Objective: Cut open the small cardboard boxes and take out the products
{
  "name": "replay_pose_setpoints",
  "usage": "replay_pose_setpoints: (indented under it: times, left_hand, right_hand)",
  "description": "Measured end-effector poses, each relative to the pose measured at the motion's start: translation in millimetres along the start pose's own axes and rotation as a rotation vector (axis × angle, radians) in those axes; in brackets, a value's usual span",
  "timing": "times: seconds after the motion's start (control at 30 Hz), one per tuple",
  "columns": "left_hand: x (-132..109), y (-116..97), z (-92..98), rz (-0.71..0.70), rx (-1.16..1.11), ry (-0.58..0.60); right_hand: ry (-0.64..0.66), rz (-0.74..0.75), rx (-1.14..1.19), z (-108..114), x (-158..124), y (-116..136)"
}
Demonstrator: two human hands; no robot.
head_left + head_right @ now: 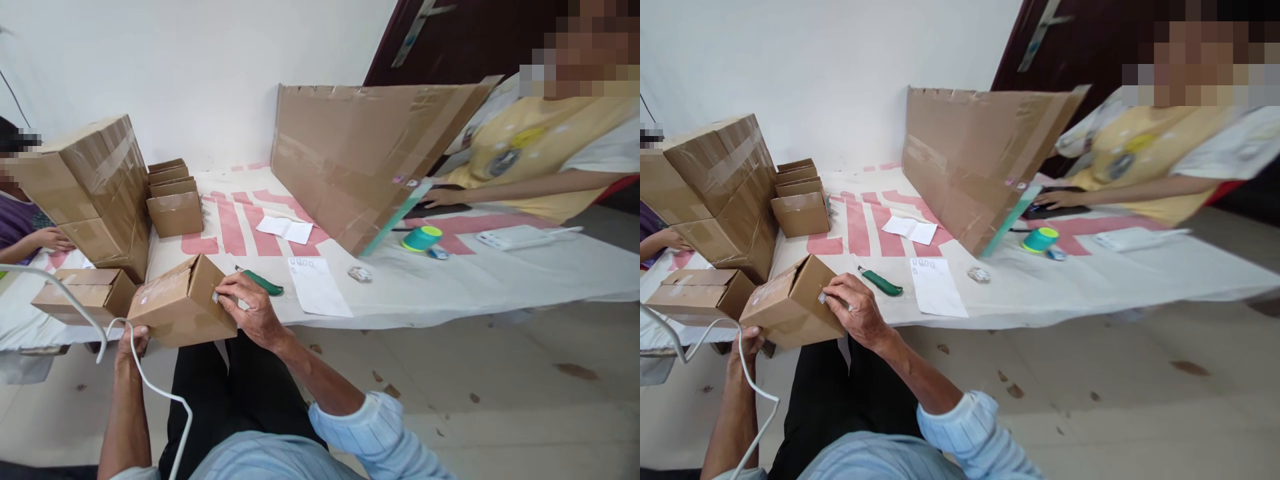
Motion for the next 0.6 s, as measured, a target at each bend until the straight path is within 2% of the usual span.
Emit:
replay_pose_setpoints:
  times: [0.2, 0.4, 0.6]
  left_hand:
    - [0.2, -6.6, 8.6, -0.103, -0.031, -0.104]
    - [3.4, -1.7, 6.5, -0.087, 0.108, -0.010]
    - [5.2, -2.2, 5.1, -0.111, 0.202, 0.022]
  right_hand:
    - [0.016, -0.020, -0.009, -1.9, 0.6, 0.2]
    - [0.045, -0.049, 0.031, -2.6, 2.8, 0.1]
    - [0.167, -0.082, 0.085, -6.1, 9.6, -3.7]
Point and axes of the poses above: each hand's wrist, its own x-axis towards the middle knuckle, its own z-axis out of the back of the hand, y = z × x, the point moved 9 cm from there along x, towards the middle knuckle, and after that the axes turned 6 degrees about x, right-handed, at the moved point
